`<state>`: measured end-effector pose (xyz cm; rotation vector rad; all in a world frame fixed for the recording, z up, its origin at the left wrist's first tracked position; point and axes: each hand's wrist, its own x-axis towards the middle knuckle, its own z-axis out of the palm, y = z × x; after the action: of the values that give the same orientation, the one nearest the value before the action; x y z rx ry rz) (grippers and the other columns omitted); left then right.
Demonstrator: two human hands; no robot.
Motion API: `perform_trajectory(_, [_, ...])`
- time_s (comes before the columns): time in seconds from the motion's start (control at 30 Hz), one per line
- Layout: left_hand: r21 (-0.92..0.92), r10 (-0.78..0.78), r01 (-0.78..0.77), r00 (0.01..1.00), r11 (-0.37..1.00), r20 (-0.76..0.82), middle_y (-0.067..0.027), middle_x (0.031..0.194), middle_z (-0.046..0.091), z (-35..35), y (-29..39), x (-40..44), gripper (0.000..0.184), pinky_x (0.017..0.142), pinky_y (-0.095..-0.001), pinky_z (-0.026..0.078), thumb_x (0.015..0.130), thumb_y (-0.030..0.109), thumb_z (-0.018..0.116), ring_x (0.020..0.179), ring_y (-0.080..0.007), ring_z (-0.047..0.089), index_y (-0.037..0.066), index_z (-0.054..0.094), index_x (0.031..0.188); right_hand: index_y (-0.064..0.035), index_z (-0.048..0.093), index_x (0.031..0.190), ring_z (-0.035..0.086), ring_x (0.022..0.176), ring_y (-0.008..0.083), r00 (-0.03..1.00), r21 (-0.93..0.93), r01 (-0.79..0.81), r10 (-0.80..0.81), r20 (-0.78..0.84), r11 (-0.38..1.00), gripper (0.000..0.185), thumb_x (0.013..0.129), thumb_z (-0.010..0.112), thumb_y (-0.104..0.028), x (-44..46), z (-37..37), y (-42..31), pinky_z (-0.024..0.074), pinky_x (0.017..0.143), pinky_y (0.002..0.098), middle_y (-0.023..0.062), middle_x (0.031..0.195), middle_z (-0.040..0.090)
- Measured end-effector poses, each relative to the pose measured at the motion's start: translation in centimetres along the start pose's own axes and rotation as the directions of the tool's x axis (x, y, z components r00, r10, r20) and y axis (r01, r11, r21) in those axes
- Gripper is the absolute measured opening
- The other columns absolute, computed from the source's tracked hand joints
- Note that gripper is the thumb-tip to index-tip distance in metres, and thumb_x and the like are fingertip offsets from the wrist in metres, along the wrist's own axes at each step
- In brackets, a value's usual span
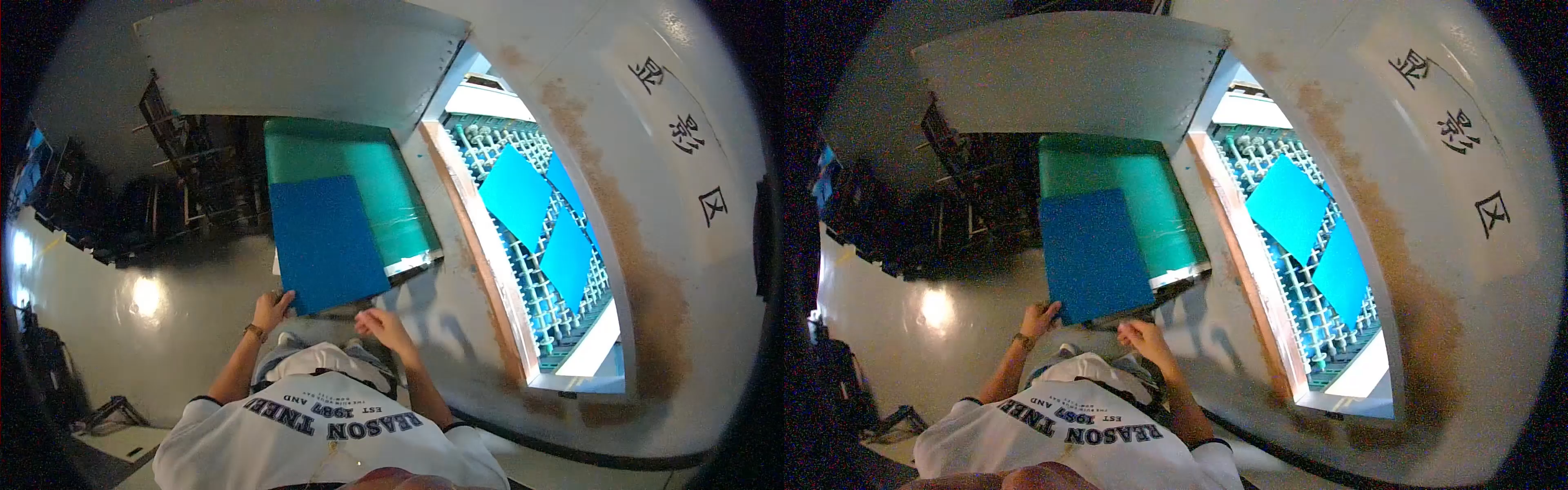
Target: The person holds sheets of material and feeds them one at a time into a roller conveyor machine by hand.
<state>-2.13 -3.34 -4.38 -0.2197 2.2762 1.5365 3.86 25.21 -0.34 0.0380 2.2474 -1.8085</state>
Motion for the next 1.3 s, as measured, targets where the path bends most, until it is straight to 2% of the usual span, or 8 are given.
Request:
perform_trajectory(0.07, [-0.195,-0.054,0.056,0.998,0.979,0.019,-0.0031,0.05,0.05,-0.8,0.5,0.0,0.039,0.039,-0.0266,0.036,0.082,0.035,0.058,0.041,-0.0108,0.047,0.005,0.051,0.058,0.001,0.056,0.102,0.061,0.077,0.0151,0.891,0.038,-0.258,0.223,0.396,0.965,0.034,0.091,0.045,-0.029,-0.8,0.9,0.2,0.0489,0.069,0.0265,0.0109,0.087,0.063])
perform_trajectory(0.17, [-0.42,-0.074,0.098,0.995,0.902,0.074,0.0007,0.05,0.046,-1.9,3.2,-1.0,0.035,0.036,-0.0241,0.03,0.081,0.032,0.059,0.04,-0.0083,0.043,0.009,0.049,0.057,-0.001,0.05,0.109,0.058,0.09,0.0187,0.839,0.386,-0.413,0.179,0.514,0.825,0.041,0.089,0.046,-0.036,-1.4,2.3,0.4,0.0462,0.078,0.0301,0.0141,0.102,0.058])
perform_trajectory(0.27, [-0.448,-0.038,0.084,0.993,0.89,0.11,0.0023,0.05,0.044,-2.2,5.6,-2.3,0.034,0.036,-0.0225,0.028,0.081,0.032,0.06,0.04,-0.0068,0.041,0.011,0.048,0.058,-0.0035,0.044,0.115,0.052,0.102,0.0223,0.954,0.85,-0.297,0.104,0.28,0.435,0.045,0.088,0.046,-0.039,0.3,3.0,0.8,0.0424,0.085,0.034,0.0134,0.115,0.051])
perform_trajectory(0.37, [-0.407,0.019,0.046,0.988,0.912,0.155,0.002,0.05,0.046,-1.9,6.1,-3.1,0.034,0.036,-0.0218,0.028,0.082,0.033,0.059,0.041,-0.0065,0.041,0.011,0.048,0.058,-0.0049,0.047,0.112,0.051,0.102,0.0236,0.967,0.977,-0.064,0.253,0.01,0.204,0.037,0.085,0.054,-0.029,2.4,2.0,0.3,0.0414,0.087,0.0384,0.0099,0.111,0.053])
perform_trajectory(0.63, [-0.567,0.066,0.1,0.962,0.817,0.264,-0.001,0.053,0.05,-0.7,4.1,-0.9,0.036,0.041,-0.0221,0.035,0.087,0.034,0.051,0.045,-0.0078,0.046,0.005,0.052,0.066,-0.0039,0.046,0.118,0.047,0.105,0.0216,0.948,0.803,0.187,0.112,-0.299,0.566,0.043,0.08,0.062,-0.015,2.3,-5.0,-7.1,0.0404,0.088,0.0385,0.0073,0.113,0.052])
perform_trajectory(0.83, [-0.148,0.481,-0.475,0.877,0.867,0.003,-0.0041,0.072,0.057,1.8,5.2,3.2,0.017,0.051,-0.0243,0.043,0.082,0.012,0.059,0.057,-0.0087,0.052,0.003,0.056,0.095,-0.0044,0.046,0.117,0.05,0.102,0.0207,0.762,0.571,0.504,-0.022,-0.648,0.648,0.039,0.081,0.059,-0.012,-2.0,-13.3,-10.8,0.0418,0.086,0.038,0.0053,0.111,0.053])
perform_trajectory(1.07, [0.121,0.484,-0.486,0.874,0.866,0.05,-0.0073,0.067,0.06,2.4,6.4,6.8,0.014,0.045,-0.0264,0.043,0.085,0.012,0.053,0.048,-0.0118,0.053,0.0,0.06,0.088,0.0027,0.051,0.106,0.055,0.08,0.0137,0.45,0.193,0.465,-0.043,-0.892,0.864,0.027,0.082,0.055,-0.01,-4.7,-21.4,-8.3,0.0464,0.069,0.0289,0.0052,0.096,0.057])
perform_trajectory(1.3, [-0.007,0.282,-0.282,0.958,0.959,0.06,-0.0056,0.055,0.056,2.5,4.8,8.0,0.023,0.041,-0.027,0.04,0.088,0.019,0.051,0.043,-0.0116,0.051,0.0,0.059,0.077,0.003,0.058,0.096,0.05,0.069,0.0098,0.255,0.042,0.257,-0.026,-0.967,0.966,0.022,0.081,0.057,-0.014,-5.4,-22.3,-4.9,0.0416,0.061,0.0255,0.0021,0.081,0.058])
